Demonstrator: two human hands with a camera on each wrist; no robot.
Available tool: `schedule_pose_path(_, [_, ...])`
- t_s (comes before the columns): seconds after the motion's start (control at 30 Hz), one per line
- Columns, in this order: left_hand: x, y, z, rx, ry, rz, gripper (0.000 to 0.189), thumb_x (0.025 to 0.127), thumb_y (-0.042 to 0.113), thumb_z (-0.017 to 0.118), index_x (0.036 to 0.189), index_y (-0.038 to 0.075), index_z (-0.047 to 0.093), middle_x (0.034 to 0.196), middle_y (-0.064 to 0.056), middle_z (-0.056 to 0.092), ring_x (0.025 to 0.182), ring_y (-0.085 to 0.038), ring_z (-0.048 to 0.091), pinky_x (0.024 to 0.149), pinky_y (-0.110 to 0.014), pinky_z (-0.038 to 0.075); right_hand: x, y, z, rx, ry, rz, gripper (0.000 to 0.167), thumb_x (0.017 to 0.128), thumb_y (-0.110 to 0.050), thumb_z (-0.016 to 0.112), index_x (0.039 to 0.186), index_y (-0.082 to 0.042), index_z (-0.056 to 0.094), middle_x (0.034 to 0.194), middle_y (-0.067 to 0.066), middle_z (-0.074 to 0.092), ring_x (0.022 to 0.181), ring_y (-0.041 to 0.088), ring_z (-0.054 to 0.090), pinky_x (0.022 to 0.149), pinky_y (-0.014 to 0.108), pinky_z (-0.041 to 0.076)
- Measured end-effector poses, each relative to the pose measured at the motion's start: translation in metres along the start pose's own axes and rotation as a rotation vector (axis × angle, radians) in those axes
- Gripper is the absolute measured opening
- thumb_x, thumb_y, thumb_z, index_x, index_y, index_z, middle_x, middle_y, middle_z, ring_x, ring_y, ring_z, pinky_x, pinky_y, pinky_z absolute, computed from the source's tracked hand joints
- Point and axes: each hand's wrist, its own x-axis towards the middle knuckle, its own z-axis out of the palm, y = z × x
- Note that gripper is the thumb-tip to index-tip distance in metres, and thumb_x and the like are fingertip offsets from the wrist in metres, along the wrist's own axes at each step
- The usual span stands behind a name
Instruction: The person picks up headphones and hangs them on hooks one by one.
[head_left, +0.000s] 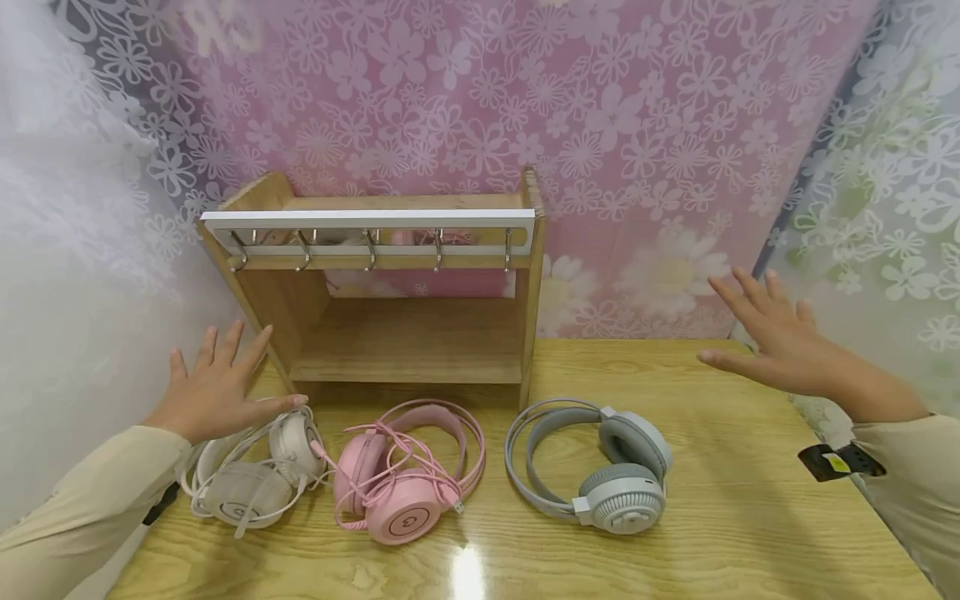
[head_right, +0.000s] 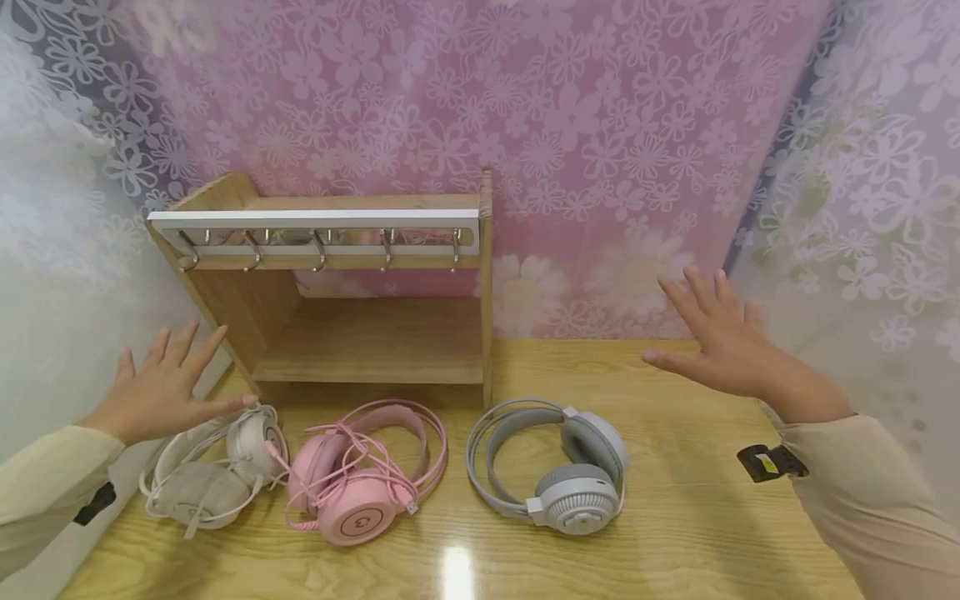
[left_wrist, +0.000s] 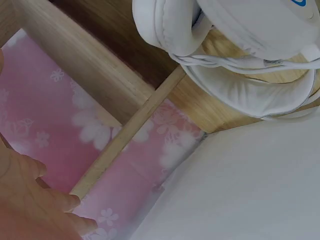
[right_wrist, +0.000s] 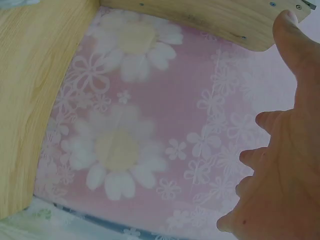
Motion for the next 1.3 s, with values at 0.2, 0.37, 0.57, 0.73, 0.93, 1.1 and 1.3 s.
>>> schedule_pose_path(0.2, [-0.007, -0.005, 0.007, -0.013, 0.02, 0.009, 0.113, 0.087, 0.073, 0.06, 0.163, 0.007, 0.008, 0.162, -0.034, 0.0, 0.143, -0.063, 0.0, 0.1, -0.087, -0.003, 0.016, -0.017, 0.0, 0.064, -0.003, -0.009, 0.101, 0.096, -0.035, 0.069, 0.164, -0.02, -0.004, 0.166, 0.021, -0.014, 0.146, 0.046, -0.027, 0.104, 0.082, -0.014])
schedule_pose_path(0.37, [-0.015, -0.012, 0.016, -0.04, 0.031, 0.008, 0.112, 0.087, 0.071, 0.062, 0.163, 0.009, 0.007, 0.162, -0.034, -0.001, 0.142, -0.065, 0.001, 0.099, -0.088, -0.001, 0.032, -0.035, 0.001, 0.176, -0.006, -0.058, 0.098, 0.097, -0.031, 0.068, 0.164, -0.022, -0.002, 0.167, 0.018, -0.013, 0.148, 0.039, -0.026, 0.108, 0.078, -0.011])
schedule_pose_path(0.57, [-0.021, -0.017, 0.028, -0.077, 0.045, -0.007, 0.112, 0.087, 0.07, 0.062, 0.164, 0.015, 0.001, 0.162, -0.035, 0.002, 0.142, -0.066, 0.002, 0.099, -0.088, -0.002, 0.058, -0.062, 0.003, 0.282, -0.007, -0.096, 0.093, 0.099, -0.032, 0.066, 0.164, -0.028, 0.0, 0.169, 0.008, -0.009, 0.153, 0.031, -0.017, 0.114, 0.076, -0.001])
schedule_pose_path(0.73, [-0.026, -0.022, 0.038, -0.102, 0.048, -0.012, 0.111, 0.088, 0.068, 0.063, 0.164, 0.016, 0.0, 0.162, -0.035, 0.003, 0.141, -0.066, 0.001, 0.099, -0.088, -0.003, 0.081, -0.086, 0.003, 0.321, 0.022, -0.124, 0.091, 0.099, -0.035, 0.065, 0.165, -0.028, 0.003, 0.17, 0.007, -0.004, 0.155, 0.032, -0.007, 0.116, 0.073, 0.005])
schedule_pose_path(0.93, [-0.034, -0.029, 0.045, -0.133, 0.038, -0.036, 0.11, 0.089, 0.065, 0.064, 0.164, 0.014, 0.002, 0.162, -0.034, 0.004, 0.141, -0.066, 0.002, 0.099, -0.088, -0.001, 0.105, -0.105, 0.007, 0.365, 0.104, -0.173, 0.09, 0.097, -0.035, 0.068, 0.165, -0.025, 0.009, 0.17, 0.004, 0.005, 0.155, 0.029, 0.003, 0.119, 0.067, 0.01])
schedule_pose_path(1.1, [-0.043, -0.036, 0.05, -0.145, 0.033, -0.062, 0.111, 0.089, 0.064, 0.065, 0.163, 0.009, 0.004, 0.161, -0.036, 0.005, 0.14, -0.067, 0.003, 0.098, -0.089, 0.003, 0.122, -0.117, 0.014, 0.428, 0.143, -0.201, 0.09, 0.096, -0.03, 0.069, 0.165, -0.021, 0.011, 0.169, 0.004, 0.01, 0.155, 0.027, 0.008, 0.121, 0.062, 0.015])
schedule_pose_path(1.3, [-0.051, -0.044, 0.061, -0.152, 0.051, -0.082, 0.111, 0.088, 0.062, 0.068, 0.163, 0.008, 0.006, 0.159, -0.038, 0.01, 0.138, -0.069, 0.008, 0.096, -0.089, 0.009, 0.139, -0.126, 0.019, 0.508, 0.156, -0.206, 0.089, 0.098, -0.03, 0.068, 0.165, -0.021, 0.009, 0.169, 0.004, 0.009, 0.155, 0.024, 0.009, 0.121, 0.058, 0.02])
